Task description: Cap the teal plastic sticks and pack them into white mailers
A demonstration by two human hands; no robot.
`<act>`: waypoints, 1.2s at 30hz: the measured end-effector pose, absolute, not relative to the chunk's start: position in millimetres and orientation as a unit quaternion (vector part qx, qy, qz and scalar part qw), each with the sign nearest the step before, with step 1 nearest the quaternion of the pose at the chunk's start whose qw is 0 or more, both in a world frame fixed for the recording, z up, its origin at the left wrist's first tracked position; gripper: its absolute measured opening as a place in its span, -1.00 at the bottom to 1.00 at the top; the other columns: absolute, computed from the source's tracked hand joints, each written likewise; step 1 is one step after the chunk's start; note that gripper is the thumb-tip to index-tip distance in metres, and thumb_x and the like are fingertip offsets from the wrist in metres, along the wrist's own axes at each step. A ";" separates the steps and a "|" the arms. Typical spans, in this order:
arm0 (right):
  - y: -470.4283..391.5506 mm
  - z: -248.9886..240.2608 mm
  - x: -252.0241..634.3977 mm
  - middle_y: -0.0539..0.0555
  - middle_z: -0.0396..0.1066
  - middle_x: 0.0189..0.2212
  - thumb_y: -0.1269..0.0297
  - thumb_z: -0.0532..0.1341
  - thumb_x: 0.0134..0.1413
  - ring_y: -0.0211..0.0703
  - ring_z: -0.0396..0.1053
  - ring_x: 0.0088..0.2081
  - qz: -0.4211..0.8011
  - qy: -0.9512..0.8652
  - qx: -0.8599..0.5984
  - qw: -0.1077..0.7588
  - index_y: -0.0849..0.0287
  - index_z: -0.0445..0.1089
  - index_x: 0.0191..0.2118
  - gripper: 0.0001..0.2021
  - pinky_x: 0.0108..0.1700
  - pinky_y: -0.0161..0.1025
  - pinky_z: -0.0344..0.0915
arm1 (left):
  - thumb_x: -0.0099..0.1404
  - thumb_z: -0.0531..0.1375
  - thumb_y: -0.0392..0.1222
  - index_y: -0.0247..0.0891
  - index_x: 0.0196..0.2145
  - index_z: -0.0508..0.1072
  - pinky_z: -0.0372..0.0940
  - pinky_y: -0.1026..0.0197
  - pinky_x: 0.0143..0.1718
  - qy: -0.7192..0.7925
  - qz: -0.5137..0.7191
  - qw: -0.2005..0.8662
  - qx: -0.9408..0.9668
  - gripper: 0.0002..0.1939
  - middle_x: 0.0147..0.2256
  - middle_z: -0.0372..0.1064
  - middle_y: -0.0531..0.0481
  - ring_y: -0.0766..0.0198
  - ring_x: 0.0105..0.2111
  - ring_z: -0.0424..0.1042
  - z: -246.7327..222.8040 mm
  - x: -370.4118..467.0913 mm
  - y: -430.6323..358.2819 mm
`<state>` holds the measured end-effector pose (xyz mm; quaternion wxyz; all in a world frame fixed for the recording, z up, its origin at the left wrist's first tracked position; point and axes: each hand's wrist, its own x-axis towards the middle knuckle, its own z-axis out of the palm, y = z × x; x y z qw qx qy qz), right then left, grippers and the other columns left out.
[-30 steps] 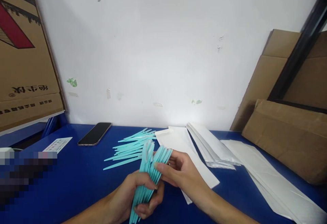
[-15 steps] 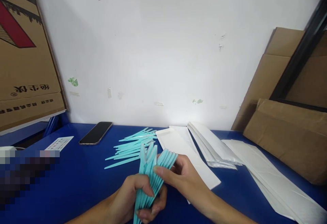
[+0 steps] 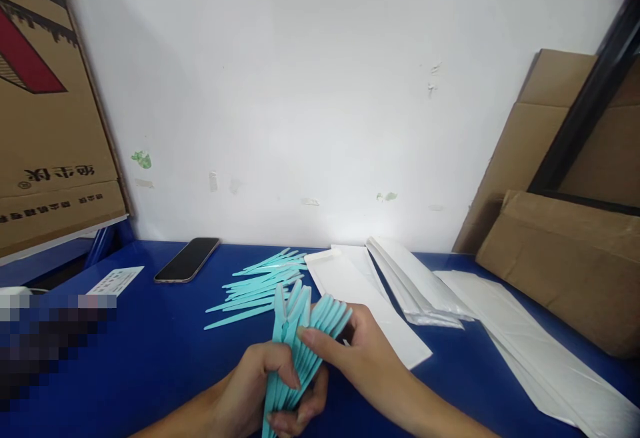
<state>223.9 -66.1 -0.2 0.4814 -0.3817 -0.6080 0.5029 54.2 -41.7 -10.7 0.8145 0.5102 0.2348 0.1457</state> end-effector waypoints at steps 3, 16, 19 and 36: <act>-67.2 -0.5 224.3 0.00 0.45 -0.41 0.05 0.34 0.16 -0.16 0.36 -0.34 0.498 -0.615 -0.380 0.479 0.21 0.50 -0.31 -0.72 -0.22 -0.26 0.30 | -0.16 -0.01 -0.11 -0.29 -0.63 0.35 -0.11 0.23 -0.60 0.240 0.151 0.812 0.511 -0.77 -0.69 0.08 0.03 0.38 -0.73 -0.07 -9.9 54.9 -42.3; -67.9 3.3 225.8 0.00 0.46 -0.39 0.06 0.33 0.18 -0.18 0.37 -0.31 0.508 -0.614 -0.380 0.470 0.20 0.50 -0.28 -0.73 -0.18 -0.28 0.32 | -0.19 -0.01 -0.11 -0.30 -0.63 0.36 -0.11 0.24 -0.60 0.250 0.155 0.811 0.505 -0.75 -0.68 0.10 0.02 0.38 -0.72 -0.06 -11.7 55.5 -41.4; -68.2 1.9 226.5 -0.01 0.46 -0.38 0.05 0.33 0.18 -0.19 0.38 -0.30 0.503 -0.615 -0.384 0.470 0.20 0.49 -0.27 -0.73 -0.17 -0.29 0.33 | -0.21 -0.01 -0.11 -0.30 -0.63 0.35 -0.12 0.24 -0.61 0.248 0.150 0.810 0.509 -0.76 -0.69 0.10 0.03 0.38 -0.73 -0.07 -10.6 56.1 -41.4; -55.1 18.9 251.6 0.10 0.35 0.19 -0.05 -0.03 0.42 0.00 0.22 0.27 0.284 -0.699 -0.452 0.476 -0.05 0.34 0.18 -0.59 0.30 0.02 0.11 | 0.21 0.22 0.37 -0.18 -0.49 0.17 -0.31 0.34 -0.70 0.345 0.288 0.705 0.548 -0.43 -0.69 -0.18 0.32 0.50 -0.73 -0.26 -2.5 58.0 -39.6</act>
